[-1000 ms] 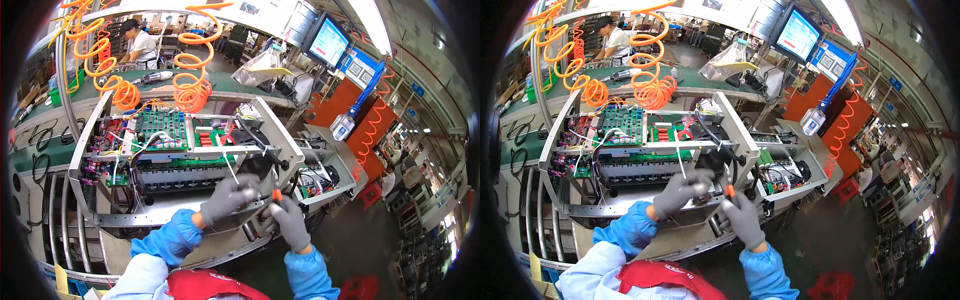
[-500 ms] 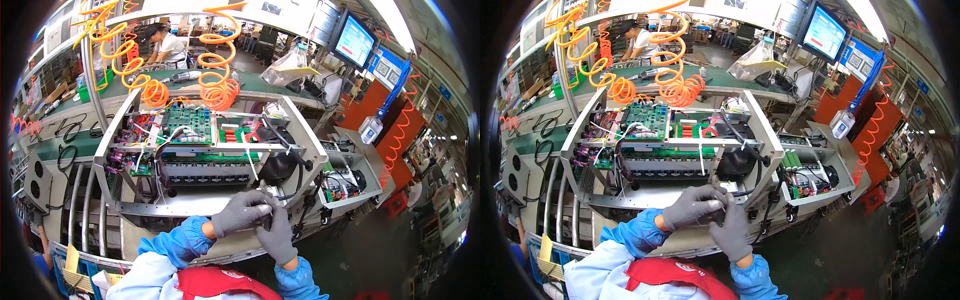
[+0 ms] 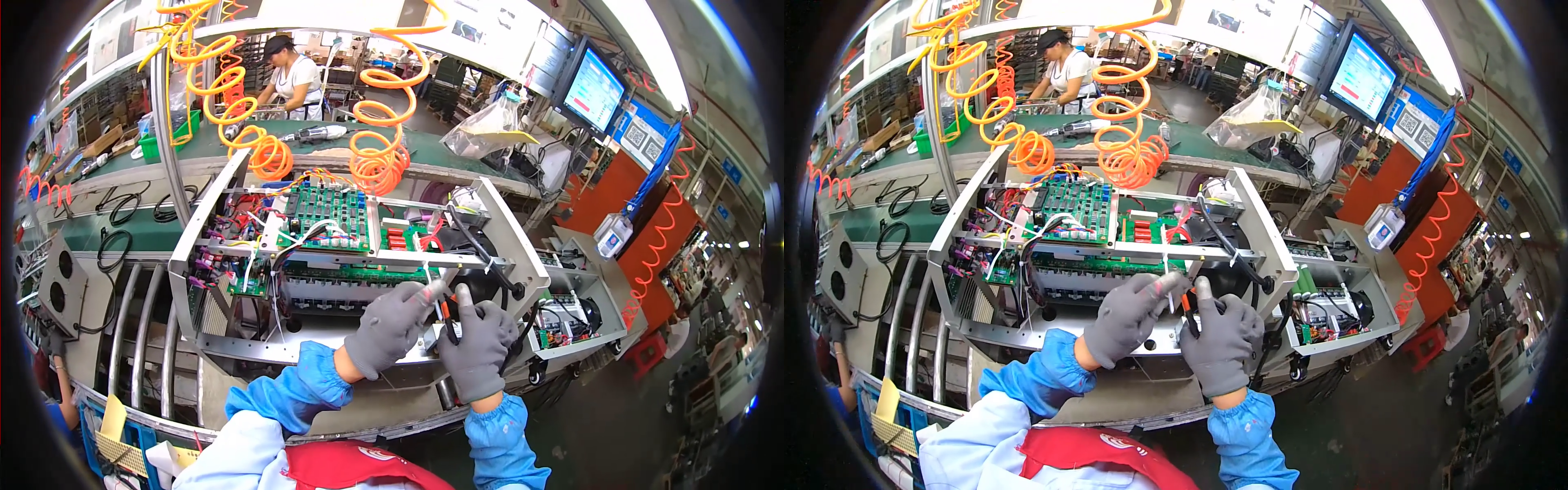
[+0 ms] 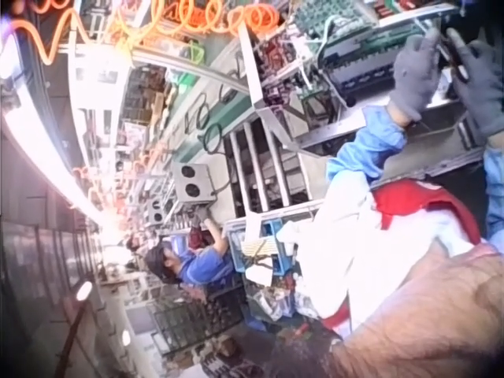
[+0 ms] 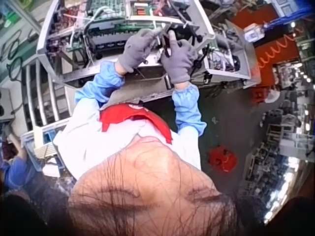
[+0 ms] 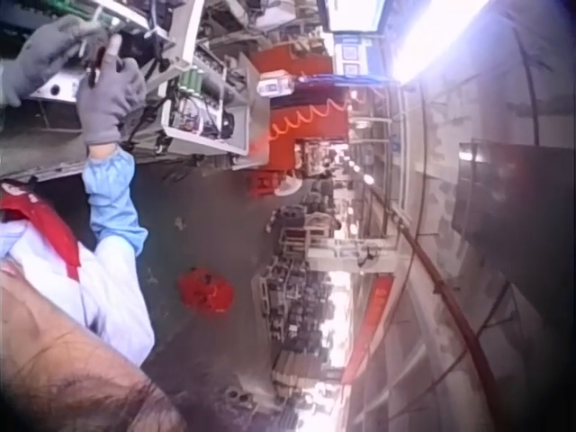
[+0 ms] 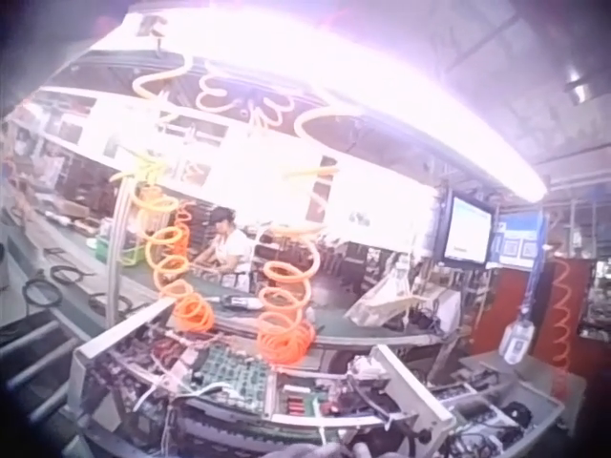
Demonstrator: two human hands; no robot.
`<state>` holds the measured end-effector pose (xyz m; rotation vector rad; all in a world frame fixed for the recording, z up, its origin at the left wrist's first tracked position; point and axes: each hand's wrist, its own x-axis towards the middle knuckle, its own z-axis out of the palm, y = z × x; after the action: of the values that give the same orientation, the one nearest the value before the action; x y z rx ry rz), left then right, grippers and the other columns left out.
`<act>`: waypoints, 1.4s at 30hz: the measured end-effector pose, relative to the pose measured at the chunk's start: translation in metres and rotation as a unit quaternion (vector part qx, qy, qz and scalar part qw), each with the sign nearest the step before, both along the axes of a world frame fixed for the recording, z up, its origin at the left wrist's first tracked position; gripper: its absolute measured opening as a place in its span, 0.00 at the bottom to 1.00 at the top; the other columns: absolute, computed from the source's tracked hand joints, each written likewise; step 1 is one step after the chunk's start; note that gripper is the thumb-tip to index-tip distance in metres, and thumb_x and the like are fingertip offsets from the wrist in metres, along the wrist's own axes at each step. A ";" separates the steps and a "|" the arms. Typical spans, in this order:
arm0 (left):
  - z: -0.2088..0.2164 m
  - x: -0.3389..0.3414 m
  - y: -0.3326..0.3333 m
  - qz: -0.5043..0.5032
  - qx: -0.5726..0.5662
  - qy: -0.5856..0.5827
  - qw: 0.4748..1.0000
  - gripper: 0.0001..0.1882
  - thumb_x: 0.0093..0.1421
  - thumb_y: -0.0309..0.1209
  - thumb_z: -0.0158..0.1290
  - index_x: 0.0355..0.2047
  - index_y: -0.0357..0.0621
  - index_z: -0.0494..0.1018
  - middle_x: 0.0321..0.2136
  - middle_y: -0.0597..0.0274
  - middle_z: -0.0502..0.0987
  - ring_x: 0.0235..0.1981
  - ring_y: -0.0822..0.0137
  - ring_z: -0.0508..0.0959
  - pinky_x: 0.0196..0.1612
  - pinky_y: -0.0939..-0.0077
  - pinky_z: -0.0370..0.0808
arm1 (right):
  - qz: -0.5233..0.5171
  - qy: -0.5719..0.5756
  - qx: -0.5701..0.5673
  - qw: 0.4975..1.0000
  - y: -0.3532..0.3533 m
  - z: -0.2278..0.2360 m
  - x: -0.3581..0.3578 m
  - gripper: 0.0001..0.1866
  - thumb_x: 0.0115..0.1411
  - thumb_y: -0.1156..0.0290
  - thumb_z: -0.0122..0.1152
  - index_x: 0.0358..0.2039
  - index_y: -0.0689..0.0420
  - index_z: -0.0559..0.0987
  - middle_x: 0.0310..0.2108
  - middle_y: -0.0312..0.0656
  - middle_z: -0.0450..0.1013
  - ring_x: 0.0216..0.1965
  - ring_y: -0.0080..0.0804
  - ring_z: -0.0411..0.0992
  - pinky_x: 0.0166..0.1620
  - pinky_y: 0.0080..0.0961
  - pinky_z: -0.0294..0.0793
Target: Apply sealant, wire components, and attach labels to an inverter housing on an assembly line.
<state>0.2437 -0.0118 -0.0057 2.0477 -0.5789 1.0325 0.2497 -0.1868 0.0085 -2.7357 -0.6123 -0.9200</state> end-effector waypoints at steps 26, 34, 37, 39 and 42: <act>0.084 -0.114 0.105 0.145 -0.411 0.055 0.898 0.19 0.63 0.23 0.44 0.55 0.33 0.66 0.28 0.62 0.74 0.22 0.79 0.72 0.21 0.87 0.67 | 0.211 -0.007 0.009 0.977 0.066 0.071 -0.018 0.36 0.44 0.65 0.67 0.59 0.45 0.72 0.40 0.48 0.65 0.44 0.48 0.64 0.47 0.46 0.60; 0.095 -0.094 0.135 0.030 -0.256 0.181 0.949 0.15 0.65 0.28 0.49 0.51 0.36 0.72 0.27 0.64 0.73 0.21 0.79 0.73 0.26 0.81 0.72 | 0.195 -0.026 -0.109 0.974 0.112 0.111 -0.034 0.36 0.43 0.66 0.68 0.58 0.41 0.72 0.42 0.49 0.65 0.46 0.49 0.64 0.46 0.48 0.63; 0.093 -0.091 0.135 0.025 -0.256 0.177 0.950 0.12 0.64 0.26 0.50 0.46 0.34 0.75 0.28 0.66 0.75 0.23 0.79 0.73 0.27 0.84 0.72 | 0.171 -0.020 -0.135 0.976 0.119 0.109 -0.034 0.36 0.44 0.66 0.68 0.58 0.41 0.72 0.40 0.49 0.65 0.45 0.51 0.65 0.45 0.47 0.65; 0.088 -0.093 0.134 0.030 -0.240 0.181 0.953 0.10 0.64 0.25 0.50 0.42 0.36 0.76 0.28 0.64 0.76 0.24 0.78 0.74 0.28 0.83 0.73 | 0.163 -0.002 -0.140 0.977 0.122 0.107 -0.036 0.36 0.45 0.67 0.67 0.58 0.40 0.71 0.38 0.49 0.66 0.42 0.49 0.68 0.42 0.45 0.68; 0.073 -0.101 0.138 0.057 -0.095 0.128 0.986 0.08 0.62 0.28 0.53 0.40 0.39 0.76 0.30 0.57 0.76 0.27 0.65 0.77 0.31 0.72 0.74 | 0.156 0.012 -0.144 0.977 0.123 0.101 -0.037 0.36 0.46 0.68 0.66 0.59 0.39 0.71 0.33 0.47 0.67 0.35 0.47 0.70 0.35 0.42 0.71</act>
<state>0.1425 0.1267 0.0671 2.0199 -0.2233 0.8360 0.2132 -0.0634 0.1099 -2.7673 -1.2143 -0.7729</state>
